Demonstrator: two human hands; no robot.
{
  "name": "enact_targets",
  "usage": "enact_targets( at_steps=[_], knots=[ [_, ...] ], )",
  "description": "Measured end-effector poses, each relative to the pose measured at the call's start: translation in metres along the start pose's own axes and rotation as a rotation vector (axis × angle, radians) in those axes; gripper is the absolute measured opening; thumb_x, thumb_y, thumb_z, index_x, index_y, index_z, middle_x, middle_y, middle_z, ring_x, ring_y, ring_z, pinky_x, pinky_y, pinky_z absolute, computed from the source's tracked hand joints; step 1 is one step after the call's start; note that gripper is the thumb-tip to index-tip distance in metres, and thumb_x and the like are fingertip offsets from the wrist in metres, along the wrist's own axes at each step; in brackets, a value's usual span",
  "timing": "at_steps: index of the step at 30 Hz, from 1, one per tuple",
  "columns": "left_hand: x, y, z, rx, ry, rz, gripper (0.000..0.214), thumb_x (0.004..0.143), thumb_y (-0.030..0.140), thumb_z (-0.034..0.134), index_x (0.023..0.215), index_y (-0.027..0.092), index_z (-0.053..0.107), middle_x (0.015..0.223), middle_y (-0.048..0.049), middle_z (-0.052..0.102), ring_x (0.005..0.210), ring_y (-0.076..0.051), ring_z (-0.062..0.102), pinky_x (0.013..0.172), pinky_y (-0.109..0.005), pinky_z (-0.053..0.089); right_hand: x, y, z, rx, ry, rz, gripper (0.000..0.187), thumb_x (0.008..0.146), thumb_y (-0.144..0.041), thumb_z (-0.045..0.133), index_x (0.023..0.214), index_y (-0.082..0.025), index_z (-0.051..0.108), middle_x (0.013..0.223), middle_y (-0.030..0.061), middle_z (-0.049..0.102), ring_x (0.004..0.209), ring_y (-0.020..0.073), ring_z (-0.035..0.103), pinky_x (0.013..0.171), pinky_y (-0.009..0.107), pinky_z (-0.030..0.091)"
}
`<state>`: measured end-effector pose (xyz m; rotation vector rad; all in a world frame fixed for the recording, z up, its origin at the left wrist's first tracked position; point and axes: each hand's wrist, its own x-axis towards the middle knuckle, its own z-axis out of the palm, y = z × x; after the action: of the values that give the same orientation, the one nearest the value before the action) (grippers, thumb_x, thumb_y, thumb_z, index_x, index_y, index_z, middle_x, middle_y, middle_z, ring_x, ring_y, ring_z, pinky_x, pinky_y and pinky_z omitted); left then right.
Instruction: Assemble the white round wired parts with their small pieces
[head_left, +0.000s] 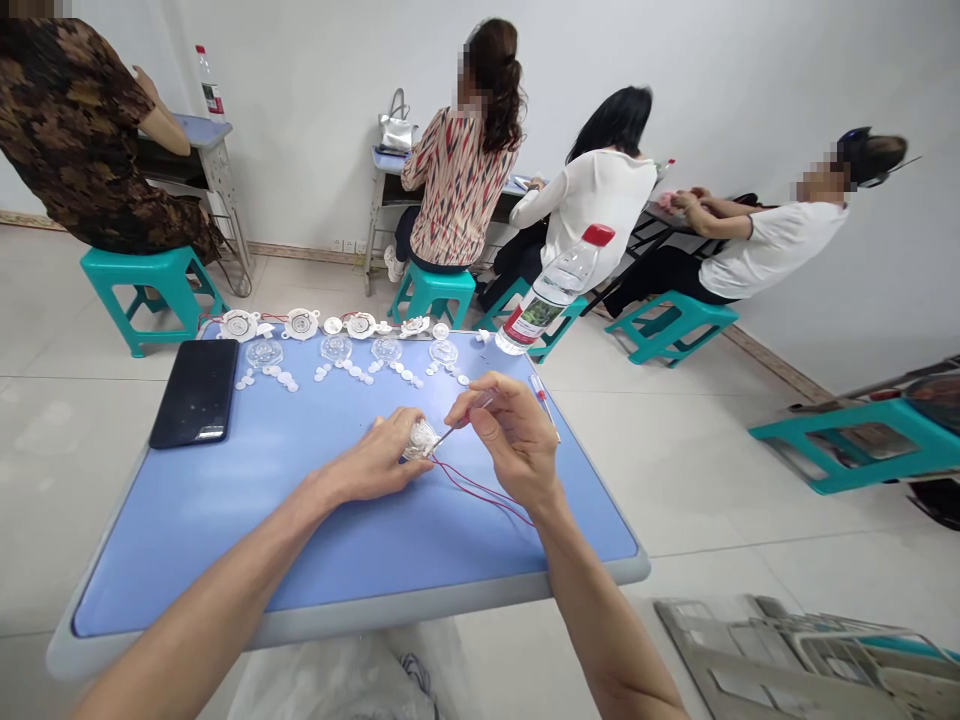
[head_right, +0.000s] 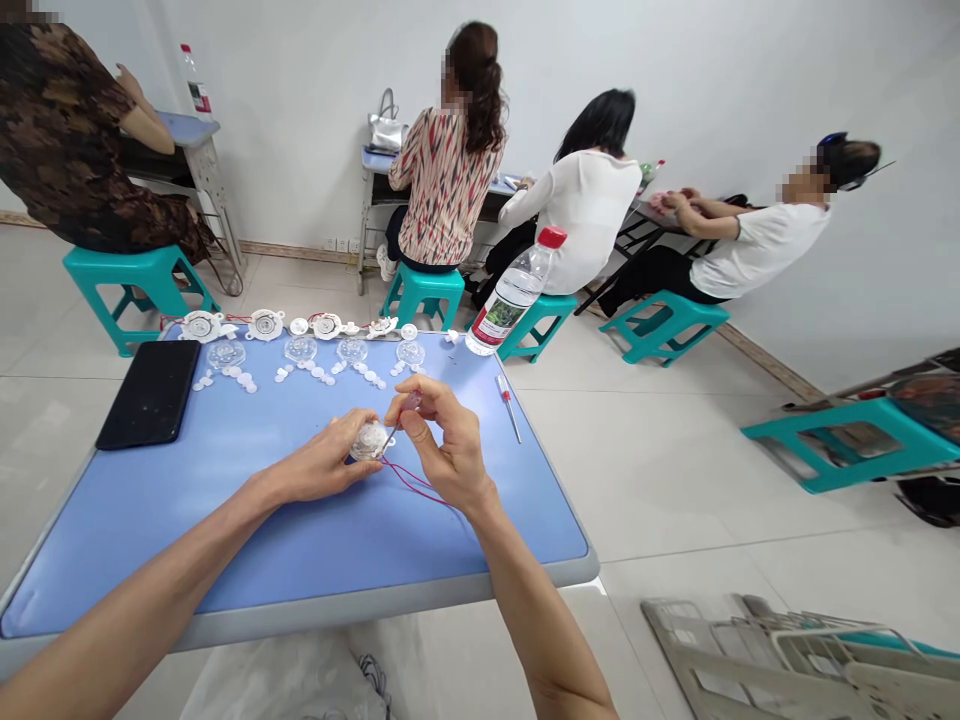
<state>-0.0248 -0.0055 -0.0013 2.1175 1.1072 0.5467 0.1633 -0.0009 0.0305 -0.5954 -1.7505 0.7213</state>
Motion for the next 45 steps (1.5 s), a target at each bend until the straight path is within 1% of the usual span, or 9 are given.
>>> enact_targets(
  at_steps=[4, 9, 16, 20, 25, 28, 32, 38, 45],
  knots=[
    [0.0, -0.001, 0.0, 0.006, 0.01, 0.005, 0.04, 0.089, 0.034, 0.055, 0.123, 0.02, 0.042, 0.124, -0.0121, 0.054, 0.114, -0.028, 0.053, 0.099, -0.046, 0.04, 0.0, 0.002, 0.004, -0.113, 0.065, -0.064, 0.024, 0.091, -0.015, 0.058, 0.112, -0.026, 0.058, 0.082, -0.0012, 0.061, 0.073, 0.0126, 0.06, 0.066, 0.029, 0.054],
    [-0.001, -0.001, 0.0, 0.009, 0.006, -0.018, 0.041, 0.089, 0.035, 0.055, 0.124, 0.02, 0.041, 0.128, -0.0119, 0.052, 0.115, -0.028, 0.053, 0.099, -0.046, 0.04, 0.003, 0.0, 0.006, -0.14, 0.159, -0.01, 0.023, 0.087, -0.017, 0.065, 0.108, -0.026, 0.064, 0.084, -0.0004, 0.057, 0.073, 0.0126, 0.057, 0.06, 0.027, 0.054],
    [-0.001, 0.002, -0.001, 0.0, 0.002, -0.037, 0.04, 0.088, 0.034, 0.055, 0.123, 0.019, 0.042, 0.127, -0.0124, 0.053, 0.114, -0.028, 0.052, 0.099, -0.047, 0.04, 0.001, 0.002, 0.008, -0.172, 0.296, -0.049, 0.031, 0.083, -0.016, 0.069, 0.112, -0.026, 0.062, 0.082, -0.0021, 0.061, 0.072, 0.0131, 0.063, 0.064, 0.029, 0.059],
    [-0.001, 0.002, -0.001, -0.003, -0.004, -0.03, 0.038, 0.088, 0.033, 0.055, 0.122, 0.02, 0.042, 0.125, -0.012, 0.054, 0.113, -0.028, 0.052, 0.1, -0.047, 0.039, 0.0, -0.002, 0.007, -0.148, 0.256, -0.054, 0.023, 0.087, -0.014, 0.063, 0.108, -0.024, 0.063, 0.081, -0.001, 0.064, 0.071, 0.0139, 0.066, 0.064, 0.031, 0.059],
    [0.0, 0.0, 0.0, -0.006, -0.003, -0.016, 0.042, 0.089, 0.034, 0.054, 0.126, 0.021, 0.04, 0.128, -0.0119, 0.052, 0.117, -0.028, 0.051, 0.102, -0.048, 0.038, 0.001, -0.009, 0.004, -0.078, 0.152, -0.02, 0.027, 0.093, -0.012, 0.052, 0.113, -0.025, 0.063, 0.083, -0.0002, 0.068, 0.074, 0.0151, 0.068, 0.068, 0.033, 0.058],
    [0.0, 0.0, 0.0, -0.005, -0.003, -0.011, 0.042, 0.089, 0.034, 0.054, 0.127, 0.021, 0.04, 0.129, -0.0119, 0.052, 0.116, -0.028, 0.051, 0.101, -0.048, 0.038, 0.001, -0.008, 0.004, -0.067, 0.119, -0.013, 0.029, 0.094, -0.014, 0.05, 0.118, -0.026, 0.061, 0.084, 0.0007, 0.067, 0.076, 0.0157, 0.066, 0.07, 0.034, 0.057],
    [0.0, 0.001, -0.001, 0.003, 0.003, -0.008, 0.039, 0.089, 0.035, 0.054, 0.123, 0.02, 0.042, 0.124, -0.0113, 0.054, 0.109, -0.027, 0.054, 0.097, -0.047, 0.041, 0.001, -0.001, 0.006, -0.121, 0.099, -0.086, 0.03, 0.091, -0.015, 0.057, 0.119, -0.026, 0.06, 0.089, 0.0024, 0.065, 0.079, 0.0165, 0.063, 0.072, 0.035, 0.055],
    [-0.001, 0.002, -0.002, 0.005, 0.008, -0.007, 0.04, 0.089, 0.034, 0.054, 0.124, 0.019, 0.041, 0.125, -0.0117, 0.053, 0.113, -0.028, 0.052, 0.099, -0.047, 0.04, 0.003, 0.002, 0.007, -0.226, 0.219, -0.118, 0.027, 0.084, -0.016, 0.068, 0.109, -0.026, 0.065, 0.087, 0.0013, 0.06, 0.074, 0.0147, 0.058, 0.068, 0.033, 0.052],
    [-0.001, 0.002, -0.001, -0.002, 0.012, -0.02, 0.041, 0.089, 0.034, 0.055, 0.125, 0.019, 0.041, 0.128, -0.0125, 0.053, 0.116, -0.028, 0.052, 0.101, -0.048, 0.039, 0.001, 0.002, 0.01, -0.133, 0.322, -0.088, 0.031, 0.079, -0.016, 0.072, 0.106, -0.026, 0.06, 0.077, -0.0023, 0.059, 0.072, 0.0152, 0.062, 0.066, 0.032, 0.056]
  ],
)
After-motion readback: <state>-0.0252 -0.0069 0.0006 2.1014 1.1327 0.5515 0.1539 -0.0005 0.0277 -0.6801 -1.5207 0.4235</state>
